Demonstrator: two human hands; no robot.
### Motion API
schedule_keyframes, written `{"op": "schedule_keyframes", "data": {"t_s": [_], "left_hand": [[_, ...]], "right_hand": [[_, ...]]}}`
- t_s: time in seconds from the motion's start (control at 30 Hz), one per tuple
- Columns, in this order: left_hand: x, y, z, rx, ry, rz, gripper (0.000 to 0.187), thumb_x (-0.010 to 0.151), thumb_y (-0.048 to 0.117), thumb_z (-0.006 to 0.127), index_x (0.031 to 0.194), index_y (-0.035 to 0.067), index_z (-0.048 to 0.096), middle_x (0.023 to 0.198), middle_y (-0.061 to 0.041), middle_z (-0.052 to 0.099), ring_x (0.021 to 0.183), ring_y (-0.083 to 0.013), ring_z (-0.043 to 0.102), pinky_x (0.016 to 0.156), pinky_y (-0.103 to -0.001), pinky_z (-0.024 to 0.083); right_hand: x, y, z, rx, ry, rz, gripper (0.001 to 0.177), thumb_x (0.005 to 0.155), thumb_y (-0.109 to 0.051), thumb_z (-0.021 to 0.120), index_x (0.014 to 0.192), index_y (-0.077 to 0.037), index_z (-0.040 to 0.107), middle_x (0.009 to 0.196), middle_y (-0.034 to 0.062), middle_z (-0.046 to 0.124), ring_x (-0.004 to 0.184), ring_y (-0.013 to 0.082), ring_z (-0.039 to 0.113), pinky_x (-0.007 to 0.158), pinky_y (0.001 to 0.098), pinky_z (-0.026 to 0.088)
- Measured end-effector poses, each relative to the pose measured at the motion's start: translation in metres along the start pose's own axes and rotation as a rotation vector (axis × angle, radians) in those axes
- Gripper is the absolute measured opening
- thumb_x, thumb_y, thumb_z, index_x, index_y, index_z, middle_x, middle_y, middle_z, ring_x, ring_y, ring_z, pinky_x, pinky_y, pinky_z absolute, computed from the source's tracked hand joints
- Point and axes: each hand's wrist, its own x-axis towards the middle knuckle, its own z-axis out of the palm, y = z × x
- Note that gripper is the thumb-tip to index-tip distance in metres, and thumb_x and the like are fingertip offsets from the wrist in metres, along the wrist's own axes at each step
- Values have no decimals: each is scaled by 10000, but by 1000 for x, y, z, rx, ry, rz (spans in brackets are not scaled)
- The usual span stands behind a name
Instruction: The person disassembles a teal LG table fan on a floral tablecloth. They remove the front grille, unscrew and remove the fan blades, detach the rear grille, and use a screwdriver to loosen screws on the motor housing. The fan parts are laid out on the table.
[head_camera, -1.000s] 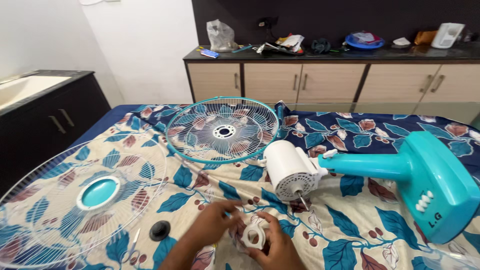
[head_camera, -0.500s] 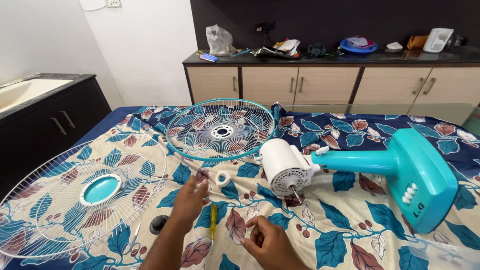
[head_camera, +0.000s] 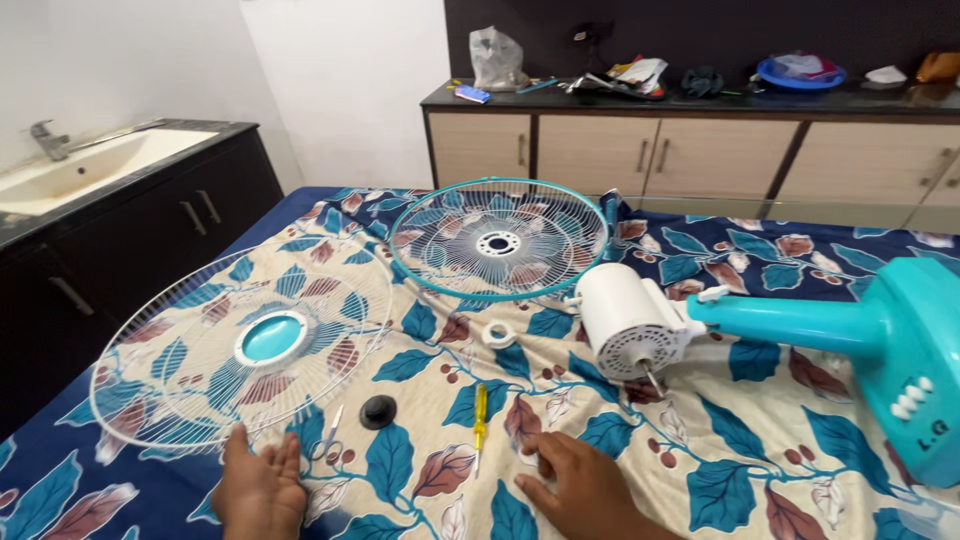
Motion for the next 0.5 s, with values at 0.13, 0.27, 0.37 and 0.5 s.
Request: {"op": "schedule_keyframes", "data": {"t_s": [0.13,0.27,0.37,0.5], "left_hand": [[22,31,-5,124,115,69,714,1008,315,675,1432,-166,361,1393,-272,521,1139,-446,665,939,-457,605],[50,43,-11,227,-115,30,527,1003,229,604,1362,-108,415,1284,-292,517,1060,-462,653,903,-491,576],[55,45,-15,184,-128,75,387,995,92,554,1219,-190,412,1224,-297,559,1025,-475,672,875,-486,587],[30,58,-29,247,-112,178,301,1014,60,538,1162,-189,455,1193,-320,570,997,-422,652,861,-447,608]], "right_hand": [[9,-17,3,-125,-12,-137,532,909,-394,671,1417,-251,600,1192,121,634,1036,312,662,793,432,549],[23,-30,15,-151,-97,-192,473,935,-412,613,1388,-274,619,1181,69,640,1064,266,654,804,421,554],[30,-31,28,-179,14,-342,298,916,-400,692,1115,-195,776,1142,112,677,1057,312,648,795,428,541],[42,-24,35,-135,-8,-184,231,845,-328,775,937,-116,783,990,72,744,957,258,697,845,390,556]]}}
